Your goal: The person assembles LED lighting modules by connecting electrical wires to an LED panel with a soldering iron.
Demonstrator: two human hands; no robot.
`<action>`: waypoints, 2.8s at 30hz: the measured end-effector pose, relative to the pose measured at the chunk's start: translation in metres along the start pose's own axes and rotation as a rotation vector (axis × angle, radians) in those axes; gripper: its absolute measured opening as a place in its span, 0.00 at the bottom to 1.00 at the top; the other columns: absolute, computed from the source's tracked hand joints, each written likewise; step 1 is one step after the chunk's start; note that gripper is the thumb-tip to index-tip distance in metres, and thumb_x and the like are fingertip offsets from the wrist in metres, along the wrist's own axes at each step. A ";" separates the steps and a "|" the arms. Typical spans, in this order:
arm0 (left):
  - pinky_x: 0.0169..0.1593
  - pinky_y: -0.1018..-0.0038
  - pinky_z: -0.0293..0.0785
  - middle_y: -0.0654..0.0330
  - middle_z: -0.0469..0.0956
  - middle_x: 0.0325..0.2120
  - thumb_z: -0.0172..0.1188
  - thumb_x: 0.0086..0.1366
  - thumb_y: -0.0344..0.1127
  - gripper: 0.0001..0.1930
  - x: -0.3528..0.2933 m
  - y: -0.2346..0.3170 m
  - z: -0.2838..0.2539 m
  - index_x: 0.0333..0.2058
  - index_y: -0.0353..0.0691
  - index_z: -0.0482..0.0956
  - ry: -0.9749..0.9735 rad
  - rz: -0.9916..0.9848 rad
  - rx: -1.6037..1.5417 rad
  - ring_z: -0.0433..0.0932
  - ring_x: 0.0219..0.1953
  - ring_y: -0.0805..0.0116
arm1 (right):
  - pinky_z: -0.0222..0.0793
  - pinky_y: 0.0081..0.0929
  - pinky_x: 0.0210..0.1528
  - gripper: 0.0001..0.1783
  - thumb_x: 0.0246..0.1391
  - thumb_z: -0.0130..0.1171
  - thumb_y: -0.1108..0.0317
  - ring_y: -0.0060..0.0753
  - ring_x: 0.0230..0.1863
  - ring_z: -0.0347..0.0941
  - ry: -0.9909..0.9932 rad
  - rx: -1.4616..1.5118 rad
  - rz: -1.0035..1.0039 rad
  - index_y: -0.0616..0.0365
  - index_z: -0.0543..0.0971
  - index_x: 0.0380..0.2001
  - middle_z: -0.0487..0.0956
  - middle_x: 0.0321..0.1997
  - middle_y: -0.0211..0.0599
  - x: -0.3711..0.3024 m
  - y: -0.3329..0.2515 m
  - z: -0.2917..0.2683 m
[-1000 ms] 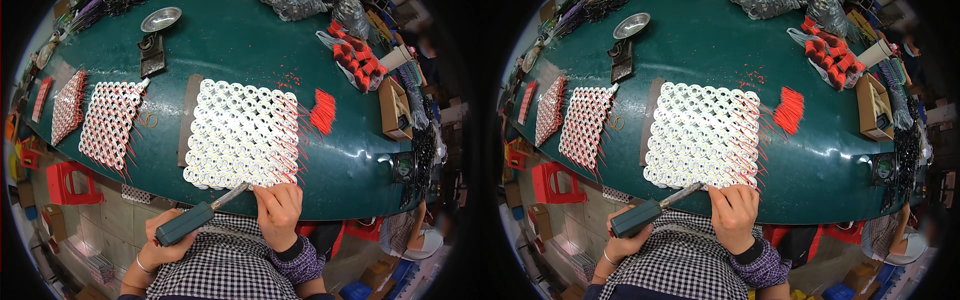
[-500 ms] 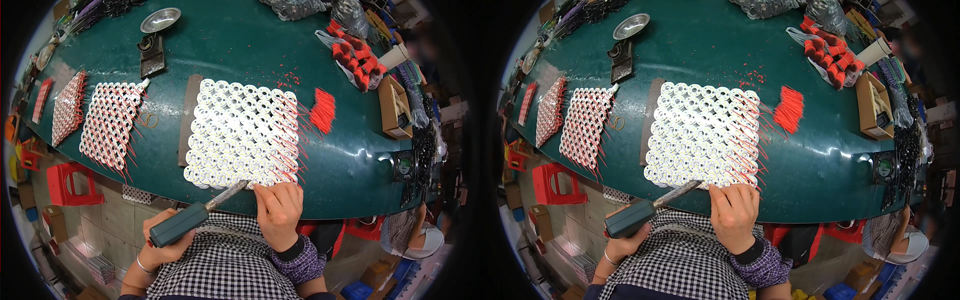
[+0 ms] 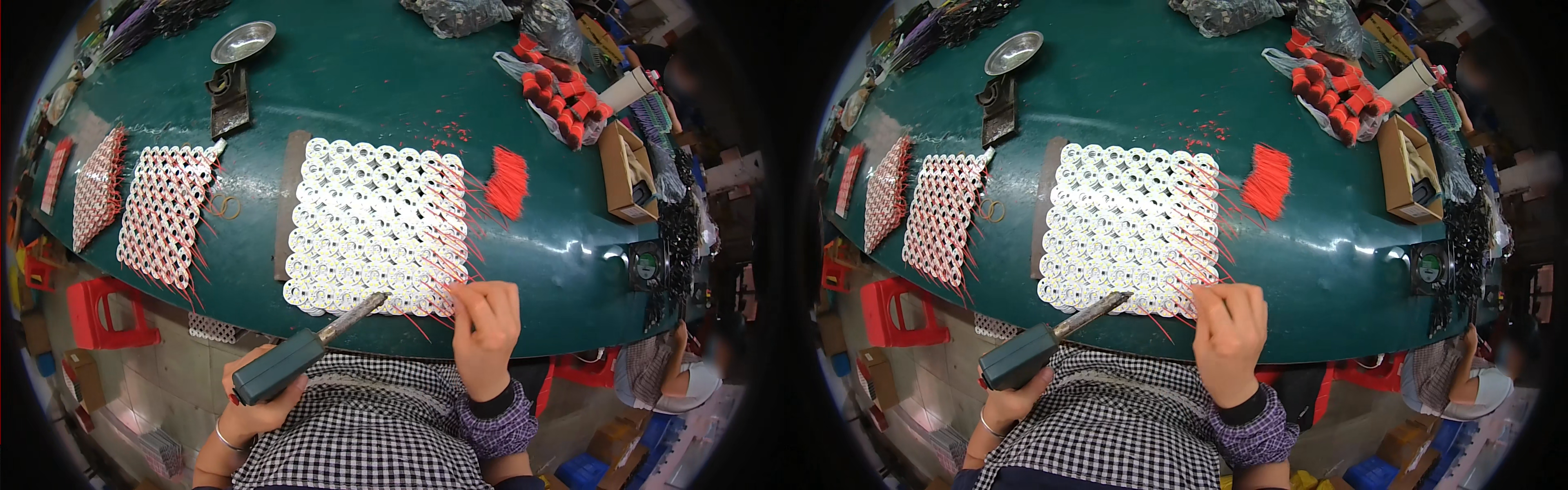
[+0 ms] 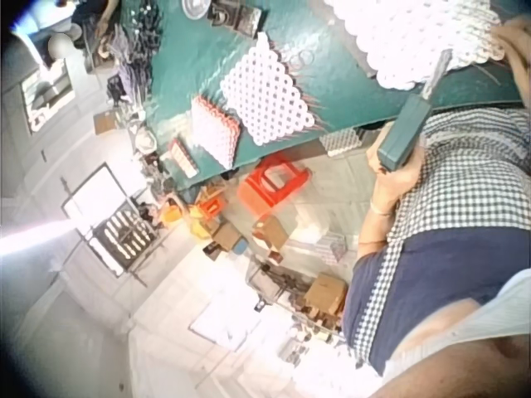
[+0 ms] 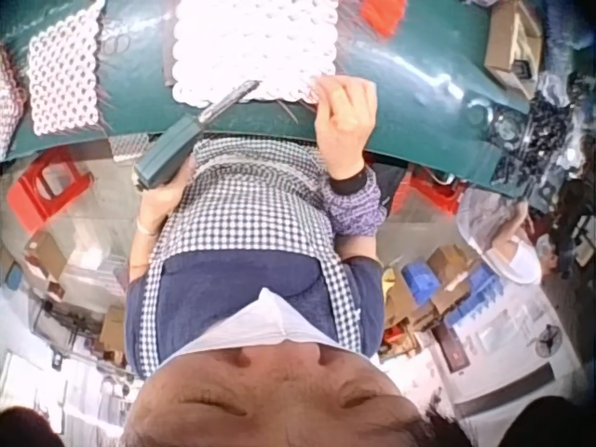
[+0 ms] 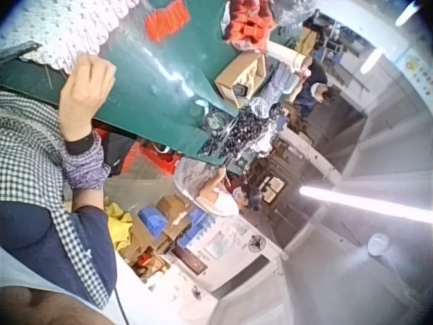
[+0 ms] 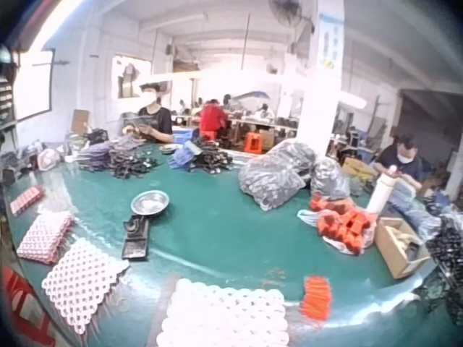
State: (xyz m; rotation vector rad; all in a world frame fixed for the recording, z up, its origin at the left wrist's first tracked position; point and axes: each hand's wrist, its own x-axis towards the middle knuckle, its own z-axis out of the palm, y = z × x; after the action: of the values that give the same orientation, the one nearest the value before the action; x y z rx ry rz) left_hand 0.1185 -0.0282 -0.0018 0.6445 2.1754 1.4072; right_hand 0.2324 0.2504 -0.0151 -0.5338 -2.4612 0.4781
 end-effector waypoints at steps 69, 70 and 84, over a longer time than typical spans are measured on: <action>0.34 0.74 0.78 0.52 0.83 0.32 0.70 0.51 0.23 0.14 0.002 -0.006 0.002 0.39 0.27 0.83 -0.021 0.091 -0.009 0.82 0.30 0.65 | 0.68 0.35 0.38 0.07 0.50 0.67 0.79 0.40 0.33 0.73 -0.192 0.351 0.178 0.61 0.80 0.32 0.77 0.30 0.37 -0.011 -0.026 0.011; 0.34 0.74 0.78 0.52 0.83 0.32 0.70 0.51 0.23 0.14 0.002 -0.006 0.002 0.39 0.27 0.83 -0.020 0.090 -0.009 0.82 0.30 0.65 | 0.68 0.35 0.37 0.07 0.49 0.67 0.79 0.40 0.33 0.73 -0.186 0.331 0.175 0.61 0.79 0.31 0.77 0.29 0.36 -0.011 -0.026 0.011; 0.37 0.73 0.80 0.52 0.84 0.33 0.71 0.50 0.22 0.13 0.013 -0.004 0.008 0.35 0.30 0.81 -0.043 0.183 0.019 0.84 0.32 0.64 | 0.67 0.35 0.37 0.08 0.46 0.66 0.81 0.39 0.32 0.71 -0.176 0.266 0.175 0.59 0.77 0.27 0.74 0.27 0.35 -0.012 -0.024 0.014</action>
State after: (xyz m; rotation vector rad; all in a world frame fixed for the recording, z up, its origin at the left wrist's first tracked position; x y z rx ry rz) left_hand 0.1130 -0.0156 -0.0099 0.8925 2.1436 1.4505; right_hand 0.2270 0.2213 -0.0204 -0.6199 -2.4710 0.9442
